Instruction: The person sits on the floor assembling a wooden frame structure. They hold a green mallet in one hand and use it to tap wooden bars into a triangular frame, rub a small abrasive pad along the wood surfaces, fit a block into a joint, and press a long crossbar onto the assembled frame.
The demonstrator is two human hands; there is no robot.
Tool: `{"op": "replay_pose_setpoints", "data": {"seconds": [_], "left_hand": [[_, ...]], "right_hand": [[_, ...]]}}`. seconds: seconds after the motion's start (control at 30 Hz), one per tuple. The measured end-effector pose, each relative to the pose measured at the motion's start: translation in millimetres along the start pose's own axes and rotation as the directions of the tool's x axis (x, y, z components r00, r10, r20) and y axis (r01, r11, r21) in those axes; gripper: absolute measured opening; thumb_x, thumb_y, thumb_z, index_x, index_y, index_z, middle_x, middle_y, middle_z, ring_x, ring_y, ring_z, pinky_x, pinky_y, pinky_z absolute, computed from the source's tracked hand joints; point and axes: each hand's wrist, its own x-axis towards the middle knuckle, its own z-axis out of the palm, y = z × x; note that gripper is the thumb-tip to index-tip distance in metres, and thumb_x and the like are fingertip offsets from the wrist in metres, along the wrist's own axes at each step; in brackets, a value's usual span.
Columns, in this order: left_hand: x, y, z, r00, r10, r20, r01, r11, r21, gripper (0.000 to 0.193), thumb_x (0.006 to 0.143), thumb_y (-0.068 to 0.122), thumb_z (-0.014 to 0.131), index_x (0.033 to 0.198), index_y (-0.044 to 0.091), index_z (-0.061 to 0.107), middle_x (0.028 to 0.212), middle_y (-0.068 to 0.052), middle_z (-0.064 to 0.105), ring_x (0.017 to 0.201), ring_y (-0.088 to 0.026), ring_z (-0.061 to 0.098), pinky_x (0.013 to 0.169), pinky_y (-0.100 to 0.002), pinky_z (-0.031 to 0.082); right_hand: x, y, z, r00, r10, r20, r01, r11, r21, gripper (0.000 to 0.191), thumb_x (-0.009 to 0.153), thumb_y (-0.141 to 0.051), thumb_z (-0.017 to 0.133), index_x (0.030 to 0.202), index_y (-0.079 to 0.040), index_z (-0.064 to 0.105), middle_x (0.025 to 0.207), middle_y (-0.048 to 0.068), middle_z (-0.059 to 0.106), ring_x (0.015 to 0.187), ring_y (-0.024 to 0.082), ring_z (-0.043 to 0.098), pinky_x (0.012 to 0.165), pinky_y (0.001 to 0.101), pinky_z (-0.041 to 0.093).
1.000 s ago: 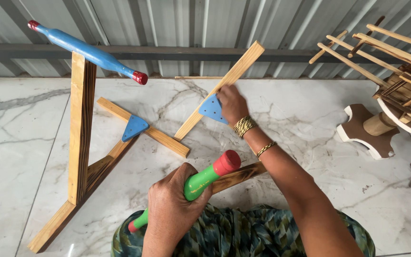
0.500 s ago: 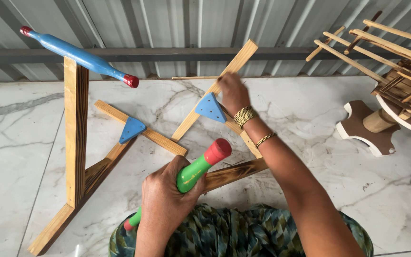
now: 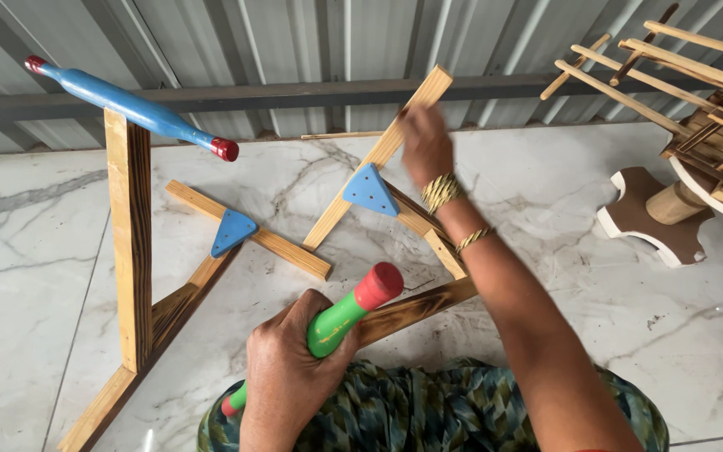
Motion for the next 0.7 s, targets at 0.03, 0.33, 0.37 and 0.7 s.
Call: {"op": "replay_pose_setpoints", "data": {"seconds": [0.03, 0.33, 0.37, 0.7], "left_hand": [[1, 0, 0, 1.0, 0.012, -0.006, -0.012, 1.0, 0.009, 0.023, 0.073, 0.022, 0.081, 0.073, 0.009, 0.063, 0.061, -0.01, 0.066, 0.056, -0.033, 0.066, 0.055, -0.04, 0.052], [0, 3, -2, 1.0, 0.014, 0.007, -0.014, 1.0, 0.011, 0.023, 0.073, 0.023, 0.081, 0.074, 0.009, 0.063, 0.062, -0.011, 0.066, 0.057, -0.034, 0.066, 0.055, -0.041, 0.052], [1, 4, -2, 1.0, 0.018, 0.007, -0.018, 1.0, 0.003, 0.023, 0.073, 0.024, 0.081, 0.074, 0.009, 0.063, 0.062, -0.01, 0.066, 0.057, -0.034, 0.067, 0.055, -0.041, 0.052], [11, 8, -2, 1.0, 0.004, -0.007, -0.004, 1.0, 0.006, 0.025, 0.075, 0.024, 0.081, 0.076, 0.008, 0.063, 0.06, -0.011, 0.065, 0.054, -0.033, 0.066, 0.053, -0.041, 0.051]], "right_hand": [[-15, -12, 7, 0.999, 0.003, 0.048, -0.006, 0.998, 0.062, 0.024, 0.085, 0.008, 0.07, 0.102, -0.009, 0.07, 0.105, 0.005, 0.062, 0.108, 0.026, 0.062, 0.084, 0.0373, 0.058], [-120, 34, 32, 0.708, 0.336, 0.621, -0.675, 0.582, 0.454, 0.009, 0.091, -0.011, 0.078, 0.092, -0.006, 0.072, 0.089, 0.011, 0.075, 0.081, 0.012, 0.07, 0.074, 0.0282, 0.056], [-137, 50, 19, 0.735, 0.224, 0.64, -0.652, 0.491, 0.578, 0.011, 0.087, -0.011, 0.08, 0.095, -0.005, 0.075, 0.093, 0.012, 0.075, 0.083, 0.01, 0.066, 0.075, 0.0268, 0.055], [-208, 102, -40, 0.556, 0.357, 0.751, -0.758, 0.588, 0.282, 0.012, 0.082, -0.003, 0.08, 0.094, -0.003, 0.078, 0.094, 0.003, 0.076, 0.085, 0.011, 0.07, 0.08, 0.0293, 0.057]]}}
